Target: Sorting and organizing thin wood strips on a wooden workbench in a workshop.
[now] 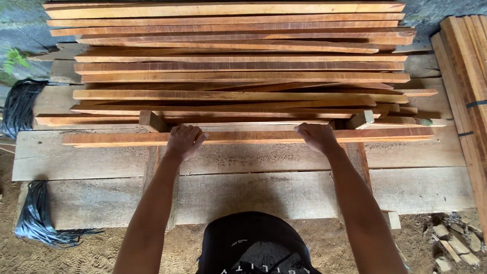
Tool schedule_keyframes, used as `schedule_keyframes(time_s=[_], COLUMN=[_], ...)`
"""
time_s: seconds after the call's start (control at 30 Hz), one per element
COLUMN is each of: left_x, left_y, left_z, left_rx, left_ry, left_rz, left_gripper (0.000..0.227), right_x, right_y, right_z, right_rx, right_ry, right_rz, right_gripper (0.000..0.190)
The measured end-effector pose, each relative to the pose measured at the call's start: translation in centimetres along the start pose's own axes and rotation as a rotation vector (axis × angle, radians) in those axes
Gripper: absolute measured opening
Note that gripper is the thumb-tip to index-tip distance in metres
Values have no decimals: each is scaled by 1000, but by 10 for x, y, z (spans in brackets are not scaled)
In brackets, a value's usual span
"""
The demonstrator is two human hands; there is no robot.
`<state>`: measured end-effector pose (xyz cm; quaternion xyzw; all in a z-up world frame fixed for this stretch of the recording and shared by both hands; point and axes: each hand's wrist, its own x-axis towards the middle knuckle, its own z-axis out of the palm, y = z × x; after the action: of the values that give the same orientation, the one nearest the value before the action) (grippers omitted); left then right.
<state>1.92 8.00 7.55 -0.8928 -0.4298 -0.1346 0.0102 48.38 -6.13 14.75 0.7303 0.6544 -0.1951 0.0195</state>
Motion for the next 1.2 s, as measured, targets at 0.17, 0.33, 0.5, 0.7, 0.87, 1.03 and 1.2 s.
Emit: schedule_keyframes(time_s=[0.17,0.33,0.5,0.7,0.87,1.03,1.2], left_x=[23,45,53,56,55,57,54], left_y=[-3,0,5,4,-8,-9,7], left_z=[-3,-24,-39,-51,-23,-6,-28], left_rx=[-64,-43,-60,-140,-246,-241,-154], left_ry=[-570,-701,-735,-747,-627,-546,-513], left_rz=[-217,-244,-265,-337,-458,-593,-649], left_gripper=[80,85,80,75,57,49,46], right_x=[50,50,49,49,37,38,53], right_y=[47,26,11,0,-15,-3,27], right_z=[42,33,20,9,-10,4,32], right_rx=[142,69,-111,-34,51,149,290], right_ry=[137,101,-113,-136,-54,33,202], right_rz=[359,442,418,371,419,424,446], right_gripper=[72,68,74,67,60,55,54])
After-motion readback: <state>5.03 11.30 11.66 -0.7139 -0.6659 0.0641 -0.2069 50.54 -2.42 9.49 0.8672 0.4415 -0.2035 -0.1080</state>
